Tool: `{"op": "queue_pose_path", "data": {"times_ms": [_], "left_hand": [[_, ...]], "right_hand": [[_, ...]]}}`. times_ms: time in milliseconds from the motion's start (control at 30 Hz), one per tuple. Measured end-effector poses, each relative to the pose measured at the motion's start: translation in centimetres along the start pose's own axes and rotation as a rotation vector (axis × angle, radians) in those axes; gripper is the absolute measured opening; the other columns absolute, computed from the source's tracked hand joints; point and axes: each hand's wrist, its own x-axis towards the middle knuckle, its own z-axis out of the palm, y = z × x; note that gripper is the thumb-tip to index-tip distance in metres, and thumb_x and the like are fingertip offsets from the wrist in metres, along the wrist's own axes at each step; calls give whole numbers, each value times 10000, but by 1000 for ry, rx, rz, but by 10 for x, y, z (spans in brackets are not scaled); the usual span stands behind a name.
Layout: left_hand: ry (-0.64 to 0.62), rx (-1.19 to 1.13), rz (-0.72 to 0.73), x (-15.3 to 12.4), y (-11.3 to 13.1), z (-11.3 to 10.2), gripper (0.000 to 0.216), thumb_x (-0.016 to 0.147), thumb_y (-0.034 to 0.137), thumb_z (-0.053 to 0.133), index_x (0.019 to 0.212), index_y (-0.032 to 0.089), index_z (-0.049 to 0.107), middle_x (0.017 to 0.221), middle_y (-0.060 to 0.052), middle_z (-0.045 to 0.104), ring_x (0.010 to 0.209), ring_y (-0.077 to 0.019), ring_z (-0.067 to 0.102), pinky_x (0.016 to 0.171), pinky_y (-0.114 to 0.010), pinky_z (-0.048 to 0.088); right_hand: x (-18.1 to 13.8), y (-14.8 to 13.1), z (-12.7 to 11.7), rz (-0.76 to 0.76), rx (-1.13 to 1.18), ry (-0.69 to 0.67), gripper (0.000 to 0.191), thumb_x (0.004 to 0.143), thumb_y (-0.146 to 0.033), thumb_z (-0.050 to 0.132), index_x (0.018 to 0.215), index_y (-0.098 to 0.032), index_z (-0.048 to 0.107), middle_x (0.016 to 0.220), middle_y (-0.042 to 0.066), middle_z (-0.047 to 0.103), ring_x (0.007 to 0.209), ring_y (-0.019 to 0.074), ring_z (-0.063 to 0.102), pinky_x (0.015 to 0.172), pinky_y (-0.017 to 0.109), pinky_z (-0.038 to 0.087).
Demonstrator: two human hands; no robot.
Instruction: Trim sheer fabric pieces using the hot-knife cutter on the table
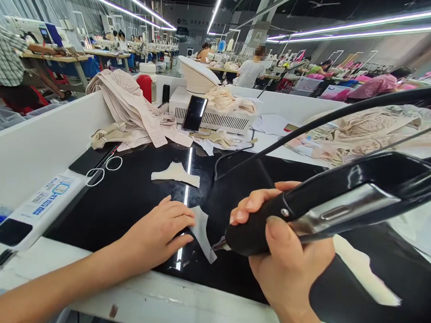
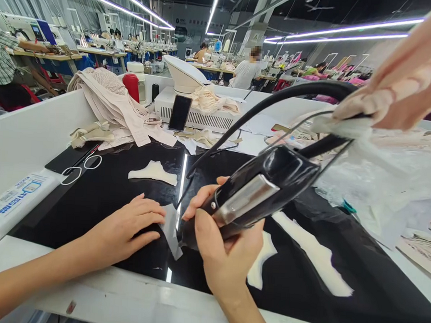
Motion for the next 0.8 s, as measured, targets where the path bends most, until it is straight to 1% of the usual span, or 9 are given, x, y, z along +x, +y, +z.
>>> {"op": "queue_pose_path", "data": {"times_ms": [33, 100, 200, 300, 400, 500, 633, 800], "left_hand": [[6, 12, 15, -1, -2, -1, 166, 1000, 166, 552, 1127, 207, 651, 1210, -35, 683, 1170, -203, 610, 1222, -574, 251], [15, 15, 42, -2, -4, -1, 187, 1019, 141, 500, 1056, 203, 672, 1077, -11, 711, 1045, -172, 647, 1222, -571, 245], [27, -18, 89, -2, -4, 0, 195, 1031, 163, 496, 1037, 196, 689, 930, 3, 706, 888, -141, 653, 1211, -504, 297], [31, -31, 140, 1, -4, 1, 211, 1039, 179, 485, 1052, 180, 696, 874, -4, 696, 808, -137, 640, 1171, -442, 368], [35, -51, 164, 6, -8, 0, 173, 1021, 158, 522, 1071, 175, 687, 967, -25, 715, 908, -164, 644, 1119, -398, 418], [-1, -113, 174, 10, -12, -3, 137, 968, 142, 626, 1091, 183, 671, 1084, -29, 717, 1037, -183, 623, 1061, -349, 448], [-56, -178, 182, 11, -14, -8, 173, 929, 183, 703, 1098, 192, 666, 1145, -19, 714, 1101, -183, 592, 1004, -308, 461], [-91, -181, 183, 10, -13, -9, 231, 873, 196, 773, 1082, 179, 674, 1141, -23, 722, 1133, -200, 584, 1061, -345, 411]], "right_hand": [[3, 0, -2, -6, -20, 17, 343, 807, -356, 804, 1079, -267, 613, 785, -30, 642, 593, 161, 609, 527, 318, 530], [9, 0, -5, -18, -56, 52, 340, 798, -350, 810, 1065, -270, 615, 767, -41, 645, 583, 156, 607, 527, 313, 528], [17, 2, -8, -41, -79, 95, 336, 778, -336, 817, 1037, -263, 616, 744, -48, 649, 569, 154, 601, 522, 310, 520], [22, 2, -7, -55, -83, 125, 351, 754, -329, 828, 1017, -250, 608, 724, -47, 653, 560, 156, 594, 517, 313, 512], [23, 1, -2, -35, -43, 121, 369, 746, -326, 835, 1017, -254, 595, 725, -51, 646, 558, 156, 589, 519, 318, 514], [19, 1, 7, -4, 12, 81, 366, 767, -340, 830, 1038, -266, 595, 754, -52, 632, 573, 152, 597, 535, 322, 522], [10, 4, 18, 14, 46, 27, 373, 809, -368, 809, 1091, -270, 586, 788, -40, 636, 595, 150, 615, 541, 315, 521], [3, 7, 27, 29, 90, -27, 363, 829, -358, 792, 1099, -270, 567, 782, -46, 643, 573, 131, 607, 485, 274, 520]]}}
